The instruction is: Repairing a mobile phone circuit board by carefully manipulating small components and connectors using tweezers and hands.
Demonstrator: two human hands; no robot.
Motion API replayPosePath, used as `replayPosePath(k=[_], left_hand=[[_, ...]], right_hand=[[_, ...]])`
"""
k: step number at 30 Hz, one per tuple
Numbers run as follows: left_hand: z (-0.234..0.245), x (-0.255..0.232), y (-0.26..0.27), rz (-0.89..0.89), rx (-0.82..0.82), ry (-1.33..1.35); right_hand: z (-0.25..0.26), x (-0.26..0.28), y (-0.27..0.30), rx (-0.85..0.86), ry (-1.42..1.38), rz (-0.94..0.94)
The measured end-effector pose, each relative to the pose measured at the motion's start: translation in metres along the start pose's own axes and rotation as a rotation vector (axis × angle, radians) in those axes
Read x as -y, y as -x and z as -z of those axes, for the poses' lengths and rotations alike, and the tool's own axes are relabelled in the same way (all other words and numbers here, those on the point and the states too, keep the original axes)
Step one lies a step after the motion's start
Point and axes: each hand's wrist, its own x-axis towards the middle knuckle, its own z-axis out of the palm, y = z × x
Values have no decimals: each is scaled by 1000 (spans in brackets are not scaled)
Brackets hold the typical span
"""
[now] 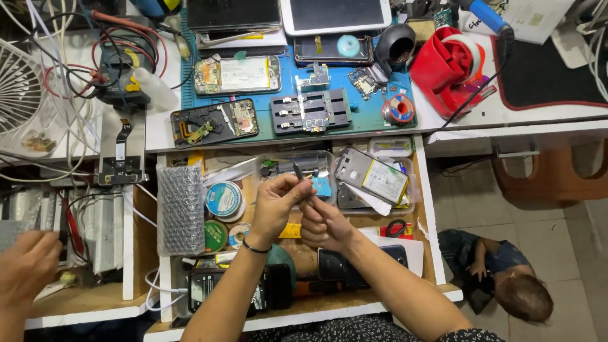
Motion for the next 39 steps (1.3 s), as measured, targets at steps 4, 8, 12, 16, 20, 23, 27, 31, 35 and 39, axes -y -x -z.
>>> replayPosePath(k=[4,8,12,16,20,23,27,31,35,39], left_hand=[[3,5,-5,-52,-29,27],[-5,-4,0,-54,-97,-42],[-10,-9,1,-13,21,65],[-6,1,1,-1,11,93],[-1,3,0,-66,-47,50],[-5,-2,-1,-85,-86,29],[-12,-10,1,-10,-14,76],[-5,9,-1,-28,-18,50],[4,20,-5,-107,-117,12],[-8,-2,-3,-50,-119,24]], right_hand=[[-9,0,-13,-113,157,106],[-15,1,-11,-199,334,233],[-23,10,-3,-123,124,122],[4,0,0,-59,-12,77],[-11,-3,-12,-179,332,230],[-9,-2,-15,-226,443,320],[-24,11,-11,-174,264,241],[-10,0,-8,-178,257,198],[-25,2,-16,-277,536,327],[-10,3,-15,-310,542,331]])
